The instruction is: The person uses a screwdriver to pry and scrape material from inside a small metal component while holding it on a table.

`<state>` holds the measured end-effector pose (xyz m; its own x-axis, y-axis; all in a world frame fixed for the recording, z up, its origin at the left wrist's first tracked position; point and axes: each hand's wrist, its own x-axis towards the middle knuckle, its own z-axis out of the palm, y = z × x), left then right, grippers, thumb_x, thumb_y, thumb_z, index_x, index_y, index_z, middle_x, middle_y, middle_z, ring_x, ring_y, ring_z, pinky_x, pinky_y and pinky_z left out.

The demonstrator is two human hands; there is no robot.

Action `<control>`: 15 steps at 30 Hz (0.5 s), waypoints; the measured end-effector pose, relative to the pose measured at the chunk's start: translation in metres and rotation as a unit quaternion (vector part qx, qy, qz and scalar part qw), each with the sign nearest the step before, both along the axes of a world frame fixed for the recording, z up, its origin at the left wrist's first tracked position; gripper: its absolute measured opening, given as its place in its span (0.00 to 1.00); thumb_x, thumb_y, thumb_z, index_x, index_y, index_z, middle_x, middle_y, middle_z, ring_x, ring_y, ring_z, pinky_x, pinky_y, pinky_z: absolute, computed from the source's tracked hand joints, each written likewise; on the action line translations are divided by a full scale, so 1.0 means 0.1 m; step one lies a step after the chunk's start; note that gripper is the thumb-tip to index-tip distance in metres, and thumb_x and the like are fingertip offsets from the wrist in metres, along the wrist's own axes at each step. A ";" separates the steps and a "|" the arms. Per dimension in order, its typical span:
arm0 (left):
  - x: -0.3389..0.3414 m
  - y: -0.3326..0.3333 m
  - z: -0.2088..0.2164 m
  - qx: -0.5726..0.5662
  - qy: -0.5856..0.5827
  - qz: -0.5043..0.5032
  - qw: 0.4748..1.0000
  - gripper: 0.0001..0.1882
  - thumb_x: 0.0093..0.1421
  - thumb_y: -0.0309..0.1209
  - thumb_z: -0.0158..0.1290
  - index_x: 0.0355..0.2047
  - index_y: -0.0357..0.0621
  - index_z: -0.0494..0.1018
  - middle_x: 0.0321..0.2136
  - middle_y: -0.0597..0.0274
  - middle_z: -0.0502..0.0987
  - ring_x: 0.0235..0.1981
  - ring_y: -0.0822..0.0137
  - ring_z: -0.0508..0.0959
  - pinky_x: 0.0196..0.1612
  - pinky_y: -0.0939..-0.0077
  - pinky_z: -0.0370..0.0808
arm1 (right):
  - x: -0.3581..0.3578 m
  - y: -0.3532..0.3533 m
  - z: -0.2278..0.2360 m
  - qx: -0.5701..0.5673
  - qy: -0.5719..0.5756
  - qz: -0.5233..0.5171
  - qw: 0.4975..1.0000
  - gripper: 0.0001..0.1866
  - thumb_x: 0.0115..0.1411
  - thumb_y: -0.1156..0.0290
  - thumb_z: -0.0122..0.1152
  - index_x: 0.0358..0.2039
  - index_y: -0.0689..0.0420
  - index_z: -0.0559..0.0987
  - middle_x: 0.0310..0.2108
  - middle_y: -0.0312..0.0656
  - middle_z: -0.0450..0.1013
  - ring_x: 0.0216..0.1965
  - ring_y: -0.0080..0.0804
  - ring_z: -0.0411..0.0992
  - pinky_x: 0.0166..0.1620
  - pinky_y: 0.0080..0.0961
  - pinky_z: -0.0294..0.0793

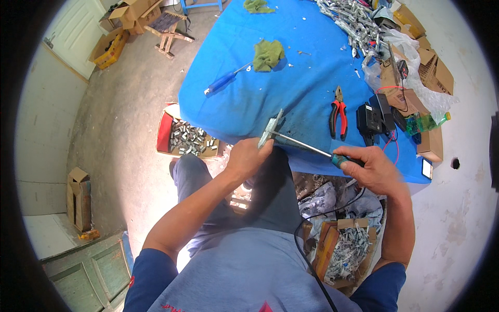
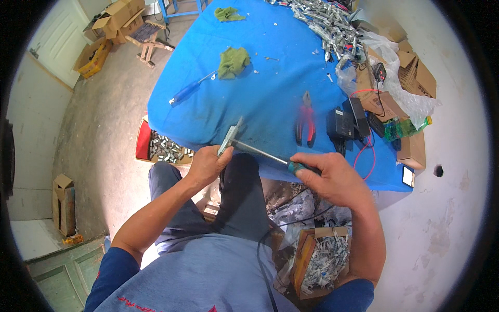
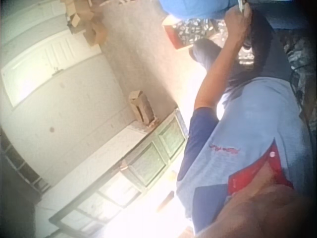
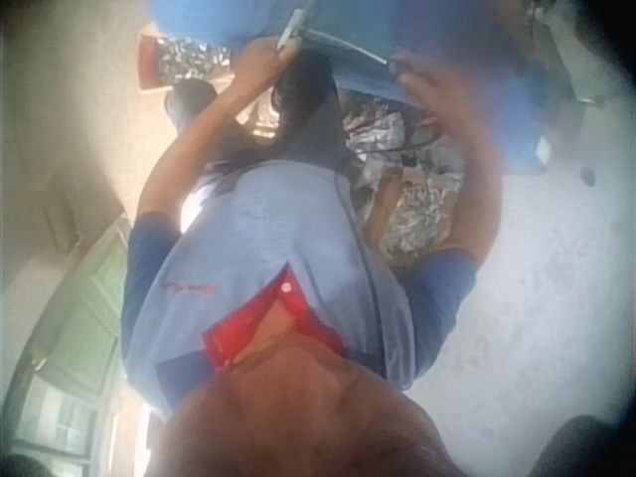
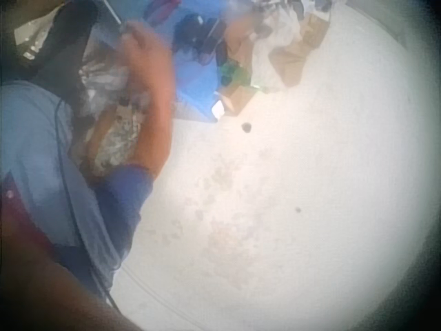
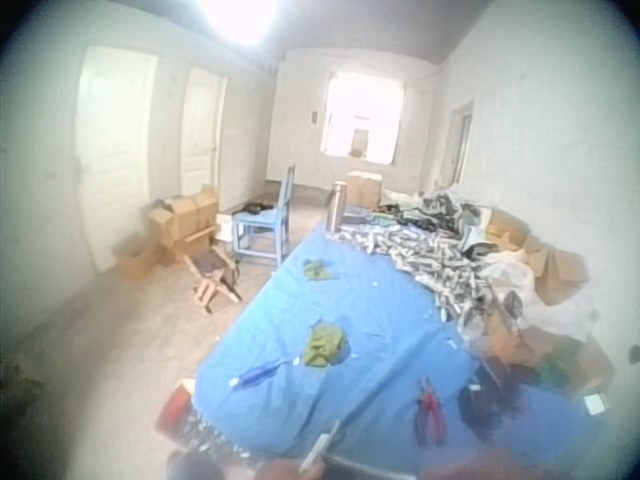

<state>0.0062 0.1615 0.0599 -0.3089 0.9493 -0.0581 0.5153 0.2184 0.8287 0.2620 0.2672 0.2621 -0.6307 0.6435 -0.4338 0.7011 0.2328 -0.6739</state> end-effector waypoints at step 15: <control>0.15 0.00 0.07 -0.062 -0.069 -0.039 0.995 0.32 0.67 0.55 0.47 0.26 0.34 0.77 0.23 0.38 0.77 0.31 0.35 0.78 0.37 0.45 0.72 | -0.25 -0.10 -0.50 -0.059 0.086 -0.084 0.991 0.19 0.68 0.66 0.58 0.55 0.60 0.79 0.26 0.36 0.75 0.18 0.15 0.68 0.21 0.16 0.67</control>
